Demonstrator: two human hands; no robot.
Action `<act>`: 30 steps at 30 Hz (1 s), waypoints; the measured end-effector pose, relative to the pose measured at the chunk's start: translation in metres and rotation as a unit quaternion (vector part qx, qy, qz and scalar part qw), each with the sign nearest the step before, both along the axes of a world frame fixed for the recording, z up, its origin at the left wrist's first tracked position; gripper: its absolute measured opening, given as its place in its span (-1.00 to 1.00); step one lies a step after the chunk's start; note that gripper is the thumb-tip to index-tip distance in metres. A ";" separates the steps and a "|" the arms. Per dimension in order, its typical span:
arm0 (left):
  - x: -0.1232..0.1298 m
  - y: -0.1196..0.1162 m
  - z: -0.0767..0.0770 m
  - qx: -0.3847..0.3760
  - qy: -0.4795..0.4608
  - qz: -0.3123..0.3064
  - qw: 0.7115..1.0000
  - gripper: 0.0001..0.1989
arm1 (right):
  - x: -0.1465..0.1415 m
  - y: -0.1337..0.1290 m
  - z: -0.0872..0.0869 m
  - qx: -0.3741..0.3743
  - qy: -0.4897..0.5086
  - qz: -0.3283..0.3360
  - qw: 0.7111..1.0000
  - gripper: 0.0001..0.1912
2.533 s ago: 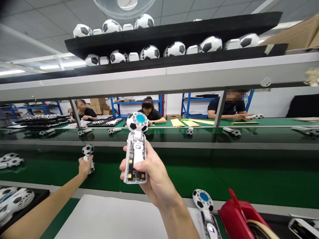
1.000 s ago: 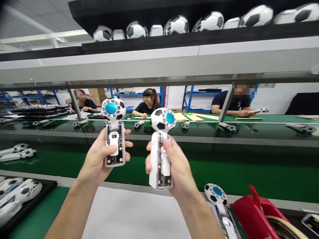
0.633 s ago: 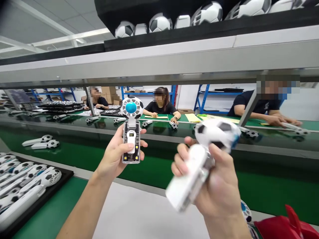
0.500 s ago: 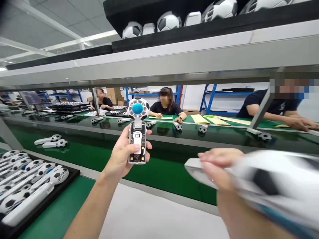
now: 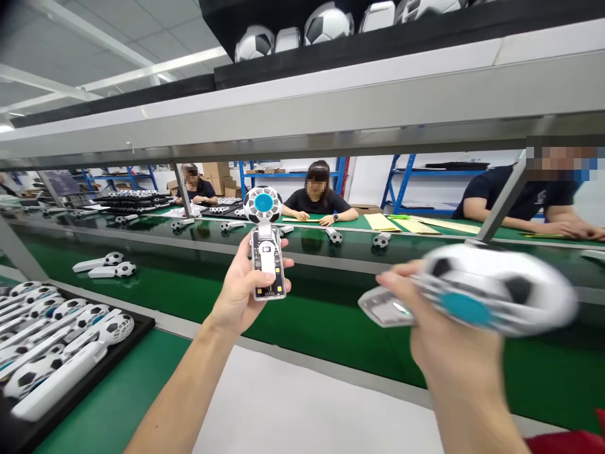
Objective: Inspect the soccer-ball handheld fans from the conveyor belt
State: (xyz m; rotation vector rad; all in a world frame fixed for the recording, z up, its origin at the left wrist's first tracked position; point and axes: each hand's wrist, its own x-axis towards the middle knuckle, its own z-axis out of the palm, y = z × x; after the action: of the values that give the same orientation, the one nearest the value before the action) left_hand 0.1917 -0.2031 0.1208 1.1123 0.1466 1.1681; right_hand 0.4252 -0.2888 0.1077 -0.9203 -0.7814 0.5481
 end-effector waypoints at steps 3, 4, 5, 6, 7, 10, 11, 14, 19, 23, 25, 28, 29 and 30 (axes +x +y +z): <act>0.001 -0.002 0.001 -0.005 0.002 -0.002 1.000 -0.28 | 0.002 0.037 -0.023 -0.129 -0.026 -0.032 0.991 -0.63; 0.001 -0.003 0.001 -0.007 0.000 0.001 1.000 -0.31 | 0.004 0.048 -0.034 -0.173 -0.035 -0.021 0.984 -0.63; 0.002 -0.004 0.001 -0.010 -0.002 0.003 1.000 -0.33 | 0.008 0.057 -0.046 -0.212 -0.048 -0.015 0.976 -0.63; 0.002 -0.005 0.001 -0.012 -0.003 0.003 1.000 -0.34 | 0.012 0.065 -0.059 -0.246 -0.067 -0.010 0.967 -0.63; 0.003 -0.005 0.001 -0.015 -0.003 0.002 1.000 -0.33 | 0.016 0.072 -0.071 -0.275 -0.090 -0.010 0.957 -0.64; 0.005 -0.007 0.001 -0.018 -0.001 -0.003 1.000 -0.33 | 0.028 0.083 -0.101 -0.338 -0.161 -0.050 0.926 -0.62; 0.005 -0.007 0.002 -0.019 -0.001 -0.004 1.000 -0.33 | 0.032 0.084 -0.108 -0.355 -0.185 -0.074 0.913 -0.58; 0.006 -0.009 0.002 -0.022 -0.002 -0.010 1.000 -0.32 | 0.036 0.087 -0.124 -0.400 -0.255 -0.138 0.870 -0.39; 0.006 -0.009 -0.002 -0.017 -0.002 -0.015 1.000 -0.35 | 0.026 0.086 -0.128 -0.406 -0.357 -0.184 0.821 -0.16; 0.008 -0.007 -0.005 -0.016 -0.004 -0.030 0.999 -0.36 | 0.013 0.080 -0.106 -0.365 -0.407 -0.199 0.813 -0.17; 0.009 -0.007 -0.006 -0.013 -0.005 -0.032 0.999 -0.35 | 0.008 0.076 -0.093 -0.343 -0.414 -0.197 0.820 -0.19; 0.009 -0.008 -0.005 -0.008 -0.003 -0.035 0.999 -0.34 | 0.002 0.068 -0.077 -0.313 -0.412 -0.188 0.835 -0.23; 0.009 -0.009 -0.005 -0.009 -0.001 -0.035 0.999 -0.34 | 0.001 0.066 -0.073 -0.304 -0.409 -0.184 0.840 -0.24; 0.009 -0.010 -0.005 -0.010 0.001 -0.034 0.999 -0.33 | -0.001 0.064 -0.070 -0.295 -0.407 -0.181 0.845 -0.25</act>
State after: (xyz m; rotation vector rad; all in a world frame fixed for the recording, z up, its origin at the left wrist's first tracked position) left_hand 0.2008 -0.2128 0.1158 1.0925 0.1214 1.1025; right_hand 0.4244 -0.2248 0.0373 -1.8954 -1.1795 0.0137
